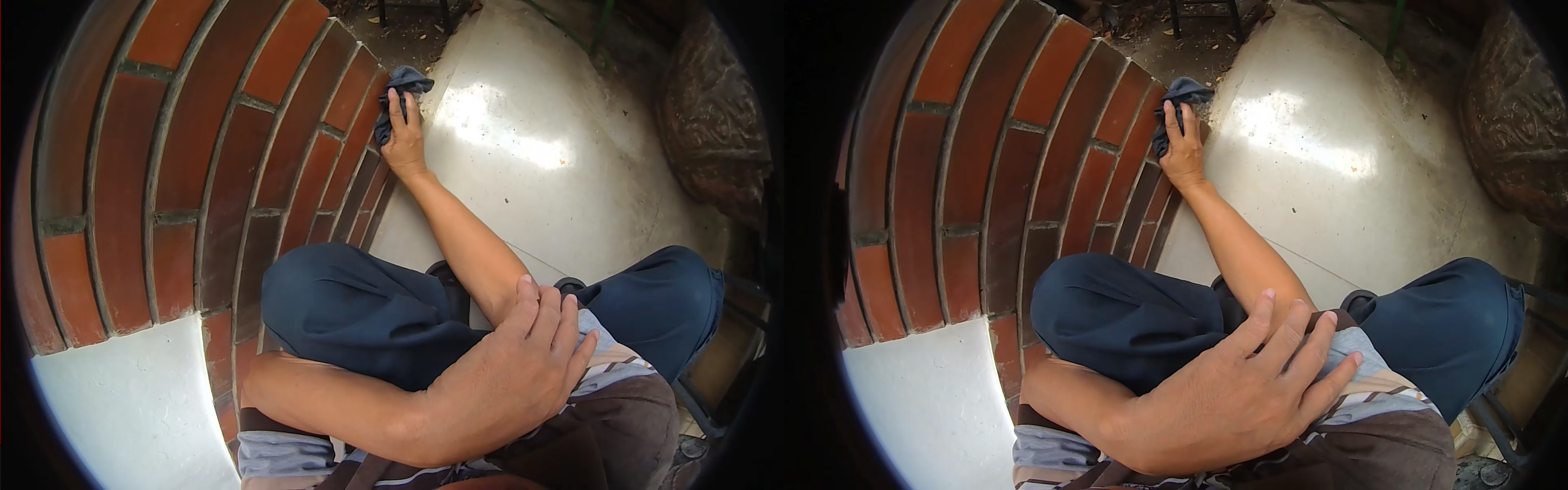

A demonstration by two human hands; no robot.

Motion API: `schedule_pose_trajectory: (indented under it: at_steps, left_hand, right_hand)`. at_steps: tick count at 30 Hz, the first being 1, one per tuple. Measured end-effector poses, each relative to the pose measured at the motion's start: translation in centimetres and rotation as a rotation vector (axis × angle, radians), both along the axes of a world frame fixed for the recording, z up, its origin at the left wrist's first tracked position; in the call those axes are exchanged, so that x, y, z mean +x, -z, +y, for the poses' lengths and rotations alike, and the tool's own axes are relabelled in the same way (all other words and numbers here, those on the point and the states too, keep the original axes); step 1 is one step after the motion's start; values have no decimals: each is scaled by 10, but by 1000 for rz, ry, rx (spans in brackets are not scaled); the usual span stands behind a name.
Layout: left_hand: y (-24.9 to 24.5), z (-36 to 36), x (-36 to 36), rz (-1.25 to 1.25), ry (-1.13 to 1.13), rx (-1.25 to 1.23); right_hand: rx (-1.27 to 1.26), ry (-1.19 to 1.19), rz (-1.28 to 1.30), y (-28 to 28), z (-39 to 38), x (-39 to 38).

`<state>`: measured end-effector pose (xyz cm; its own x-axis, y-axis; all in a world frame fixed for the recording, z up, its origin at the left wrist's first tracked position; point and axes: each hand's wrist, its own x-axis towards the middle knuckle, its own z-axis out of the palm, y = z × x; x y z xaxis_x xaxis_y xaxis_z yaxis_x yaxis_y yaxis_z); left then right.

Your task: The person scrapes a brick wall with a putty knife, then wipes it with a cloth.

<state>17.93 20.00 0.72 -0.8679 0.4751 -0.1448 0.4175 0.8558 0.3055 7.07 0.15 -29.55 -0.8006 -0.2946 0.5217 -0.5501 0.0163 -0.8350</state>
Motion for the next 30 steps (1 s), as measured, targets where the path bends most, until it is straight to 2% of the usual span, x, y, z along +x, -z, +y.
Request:
schedule_pose_trajectory:
  at_steps: [1, 4, 5, 8, 11, 13, 18, 23, 25, 27, 30]
  left_hand:
    - [0, -2, 1, -2, -7, -1]
    - [-5, -9, 4, 32, -5, -51]
    - [-5, -10, 4, 29, -5, -42]
    - [-4, -13, 5, 15, 7, -30]
    - [-5, -13, 4, 9, 9, -35]
    - [-7, -11, 2, -7, 8, -48]
    - [-4, -7, 0, 7, 40, -34]
    - [-3, -4, -4, -15, 39, -33]
    - [-2, -2, -3, -25, 27, -30]
    - [-4, 0, -3, -51, 24, -61]
    - [-5, -3, -1, -63, 26, -63]
  right_hand:
    - [34, -18, -35, 7, 1, -4]
    - [84, 16, -383, 30, -2, -3]
    - [193, 25, -379, 41, -1, 2]
    - [176, 13, -349, 39, 9, 39]
    - [143, -58, -486, 19, 27, 90]
    - [246, -110, -523, 12, 39, 115]
    - [140, -406, -513, 11, 69, 164]
    - [48, -685, -399, -11, 79, 153]
    - [-1, -626, -372, -13, 66, 131]
    - [-142, -258, -352, 4, 39, 101]
    - [-140, -10, -445, -3, 18, 40]
